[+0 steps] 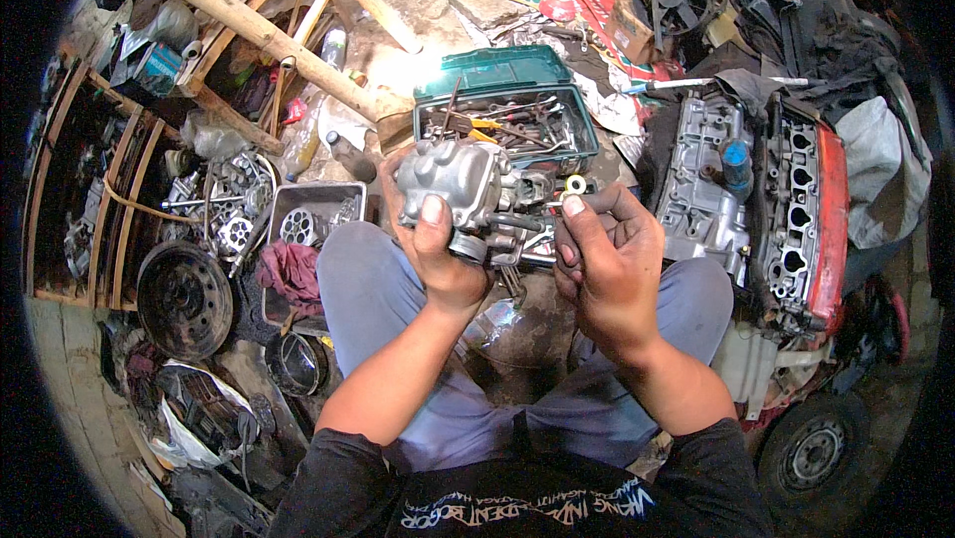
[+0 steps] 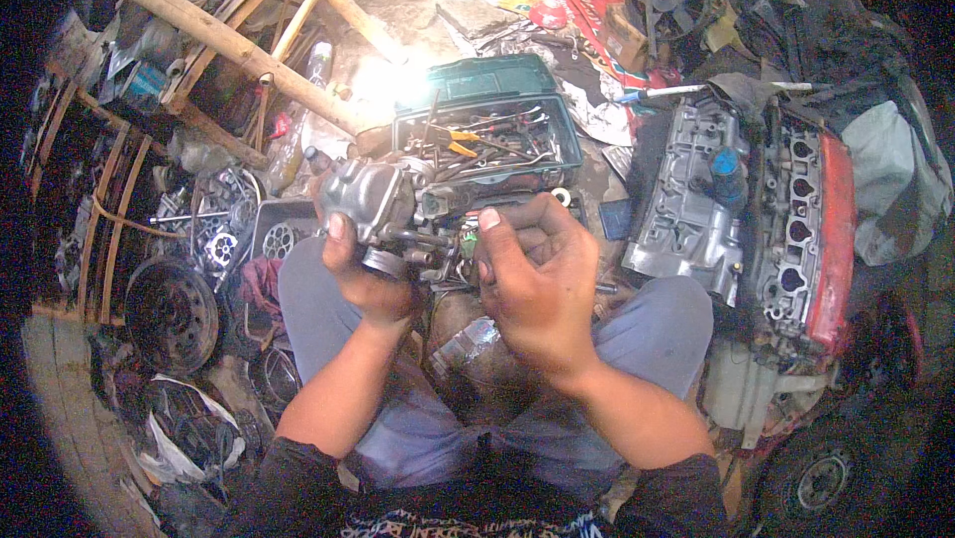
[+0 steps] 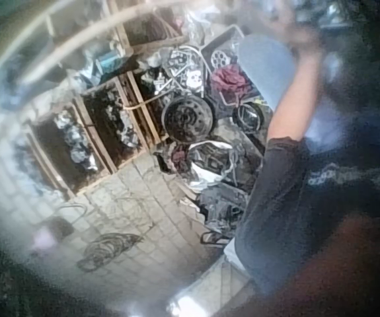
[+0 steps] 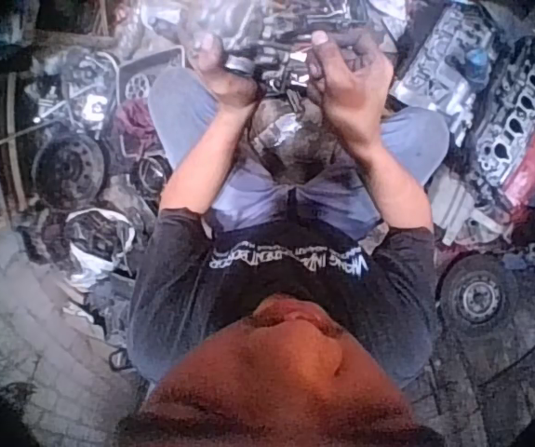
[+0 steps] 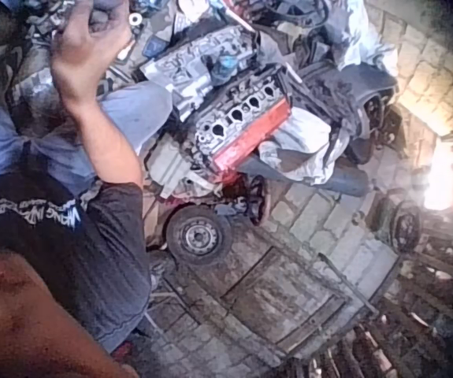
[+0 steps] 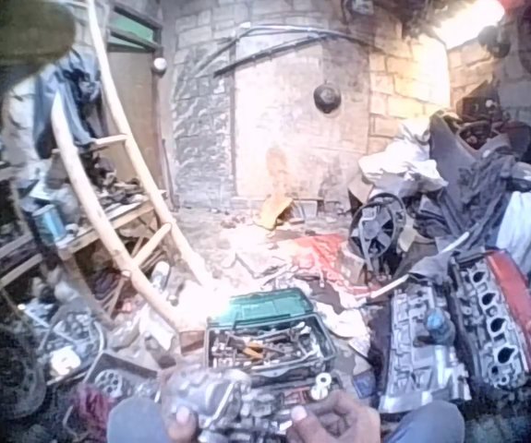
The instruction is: The person sits on the floor and uses a wrench to loosen and tighten bolts on a small engine component. They repeatedly rotate the part to access different sides and adjust the tool as needed.
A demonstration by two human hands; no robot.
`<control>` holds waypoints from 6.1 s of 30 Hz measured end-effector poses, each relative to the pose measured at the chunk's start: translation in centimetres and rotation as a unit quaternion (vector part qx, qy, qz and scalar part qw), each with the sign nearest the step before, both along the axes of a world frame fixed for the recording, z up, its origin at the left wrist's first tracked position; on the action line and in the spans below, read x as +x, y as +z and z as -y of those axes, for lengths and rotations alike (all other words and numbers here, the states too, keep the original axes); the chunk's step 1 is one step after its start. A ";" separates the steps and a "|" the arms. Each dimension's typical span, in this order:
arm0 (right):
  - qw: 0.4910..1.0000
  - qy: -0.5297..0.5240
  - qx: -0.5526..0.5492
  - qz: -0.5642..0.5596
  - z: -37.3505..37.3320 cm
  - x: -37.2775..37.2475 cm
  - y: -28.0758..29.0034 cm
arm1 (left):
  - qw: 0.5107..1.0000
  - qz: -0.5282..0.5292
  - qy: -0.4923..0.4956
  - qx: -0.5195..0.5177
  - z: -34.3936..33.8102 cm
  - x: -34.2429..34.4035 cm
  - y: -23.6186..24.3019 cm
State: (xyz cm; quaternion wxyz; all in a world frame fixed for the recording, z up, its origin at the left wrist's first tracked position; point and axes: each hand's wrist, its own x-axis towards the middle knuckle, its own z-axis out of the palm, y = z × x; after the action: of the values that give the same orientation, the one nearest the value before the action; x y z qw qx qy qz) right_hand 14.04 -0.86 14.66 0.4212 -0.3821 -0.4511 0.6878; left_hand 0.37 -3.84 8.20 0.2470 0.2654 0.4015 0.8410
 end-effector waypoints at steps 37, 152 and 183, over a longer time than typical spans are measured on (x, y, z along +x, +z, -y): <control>0.944 0.044 0.285 0.158 -3.2 0.6 -1.5 | 0.991 0.102 -0.072 -0.057 -0.9 -0.9 1.7; 0.793 0.211 0.269 0.505 -10.2 -7.3 -40.6 | 0.884 0.330 -0.101 -0.316 4.5 -9.1 -16.0; 0.805 -0.048 0.546 0.228 -4.0 -1.7 -12.1 | 0.914 0.329 -0.225 -0.081 2.0 -6.3 -6.3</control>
State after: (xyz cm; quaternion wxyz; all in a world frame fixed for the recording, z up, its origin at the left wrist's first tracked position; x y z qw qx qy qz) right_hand 12.38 3.11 2.59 0.4778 -0.2553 -0.8164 0.1998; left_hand -5.91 -5.84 1.86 0.5681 0.0358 0.2937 0.7679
